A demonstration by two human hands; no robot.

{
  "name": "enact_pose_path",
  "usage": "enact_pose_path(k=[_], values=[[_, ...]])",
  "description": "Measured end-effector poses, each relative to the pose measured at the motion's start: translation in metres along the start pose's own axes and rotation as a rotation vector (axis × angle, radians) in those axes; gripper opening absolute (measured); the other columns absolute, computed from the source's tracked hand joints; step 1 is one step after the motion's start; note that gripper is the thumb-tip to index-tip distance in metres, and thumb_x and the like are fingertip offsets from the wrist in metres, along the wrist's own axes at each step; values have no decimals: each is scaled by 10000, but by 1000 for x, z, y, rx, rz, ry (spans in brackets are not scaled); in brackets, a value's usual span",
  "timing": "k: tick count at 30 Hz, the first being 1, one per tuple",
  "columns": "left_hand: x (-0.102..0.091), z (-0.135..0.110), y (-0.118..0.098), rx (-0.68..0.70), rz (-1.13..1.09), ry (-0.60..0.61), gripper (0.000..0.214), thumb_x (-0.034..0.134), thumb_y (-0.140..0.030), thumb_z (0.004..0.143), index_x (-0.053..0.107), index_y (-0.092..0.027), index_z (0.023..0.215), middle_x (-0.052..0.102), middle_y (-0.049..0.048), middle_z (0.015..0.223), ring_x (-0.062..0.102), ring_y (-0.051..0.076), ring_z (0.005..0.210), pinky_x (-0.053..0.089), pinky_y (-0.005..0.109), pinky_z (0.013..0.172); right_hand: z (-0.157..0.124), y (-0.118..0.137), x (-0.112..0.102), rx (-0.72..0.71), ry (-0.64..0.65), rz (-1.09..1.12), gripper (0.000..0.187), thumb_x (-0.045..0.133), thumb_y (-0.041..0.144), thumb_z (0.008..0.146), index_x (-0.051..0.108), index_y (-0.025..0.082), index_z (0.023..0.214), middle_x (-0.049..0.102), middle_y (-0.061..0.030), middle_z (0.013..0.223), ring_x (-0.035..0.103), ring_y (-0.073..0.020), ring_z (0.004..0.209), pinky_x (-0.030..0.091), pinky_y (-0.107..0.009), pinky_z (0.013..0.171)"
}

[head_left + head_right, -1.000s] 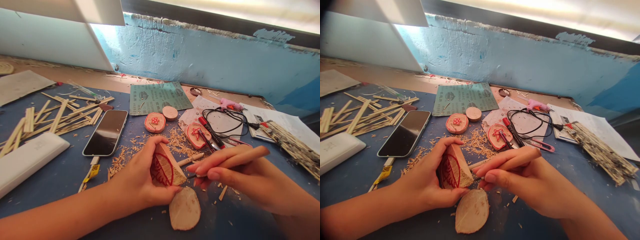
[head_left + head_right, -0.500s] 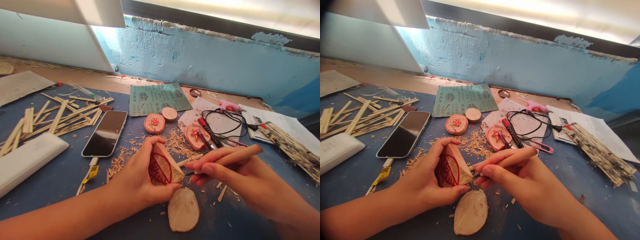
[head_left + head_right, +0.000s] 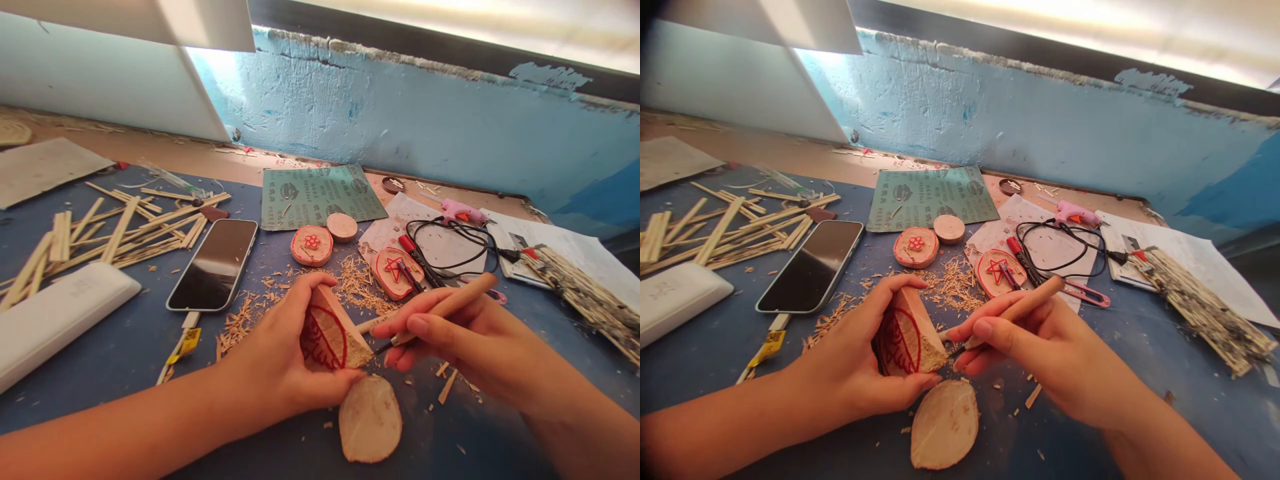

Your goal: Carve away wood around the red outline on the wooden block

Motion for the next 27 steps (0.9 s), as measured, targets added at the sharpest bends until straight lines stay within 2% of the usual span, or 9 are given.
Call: enact_pose_path(k=[3, 5, 7, 9, 12, 17, 20, 23, 27], values=[[1, -1, 1, 8, -21, -12, 857, 891, -456, 725, 392, -312, 1406, 631, -31, 949, 658, 223, 834, 539, 347, 747, -16, 33, 7, -275, -109, -396, 137, 793, 224, 941, 888, 295, 1009, 864, -54, 1058, 842, -254, 962, 709, -294, 871], [0, -1, 1, 12, -22, -36, 854, 884, -446, 730, 388, -308, 1412, 628, -27, 949, 665, 229, 843, 545, 353, 756, -25, 45, 12, -384, -177, -510, 158, 808, 190, 911, 891, 311, 969, 867, -40, 1027, 839, -270, 986, 706, -306, 901], [0, -1, 2, 13, -26, -36, 849, 868, -439, 743, 370, -304, 1417, 629, -28, 934, 670, 227, 820, 551, 353, 738, -23, 39, 9, -319, -203, -410, 117, 789, 227, 940, 884, 292, 964, 865, -51, 1040, 850, -259, 913, 721, -281, 819], [2, -1, 1, 18, -14, -21, 845, 860, -449, 744, 361, -298, 1409, 634, -26, 926, 671, 226, 804, 554, 355, 725, -16, 23, 5, -172, -193, -210, 105, 773, 295, 971, 870, 252, 975, 858, -77, 1069, 853, -240, 846, 720, -250, 750], [1, 0, 1, 6, 8, -15, 840, 862, -465, 735, 374, -293, 1397, 635, -23, 941, 669, 229, 826, 554, 364, 756, -8, 3, 0, -26, -160, 10, 170, 797, 353, 960, 850, 200, 1010, 846, -117, 1117, 849, -236, 863, 717, -277, 792], [0, 0, 0, -11, 13, -18, 865, 883, -455, 718, 398, -295, 1416, 647, -15, 991, 669, 235, 870, 538, 362, 791, 2, -14, -2, 89, -29, 152, 180, 785, 332, 977, 844, 168, 1019, 832, -132, 1158, 836, -203, 895, 698, -265, 824], [-1, -1, -1, -3, 21, -26, 854, 888, -455, 709, 416, -294, 1402, 641, -19, 982, 658, 228, 854, 531, 351, 772, 6, -20, -2, 135, 6, 210, 164, 776, 316, 987, 838, 171, 1031, 834, -126, 1156, 835, -183, 896, 685, -233, 829], [2, -1, -1, -4, -22, 4, 836, 866, -439, 741, 386, -304, 1412, 634, -38, 939, 647, 208, 813, 533, 333, 745, 4, -14, 0, 94, 17, 153, 165, 746, 322, 1010, 843, 194, 1044, 839, -115, 1148, 835, -179, 892, 687, -229, 822], [2, -1, 1, 3, -23, -1, 844, 865, -450, 744, 367, -307, 1411, 634, -34, 930, 646, 214, 816, 538, 347, 756, -9, 21, 6, -184, -106, -229, 122, 764, 247, 982, 873, 262, 1035, 856, -60, 1090, 841, -181, 912, 683, -179, 812]])
Point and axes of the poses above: each hand's wrist, its own z-axis towards the middle knuckle, its own x-axis out of the palm, y = z × x, the point moved 9 cm from there along z, towards the middle knuckle
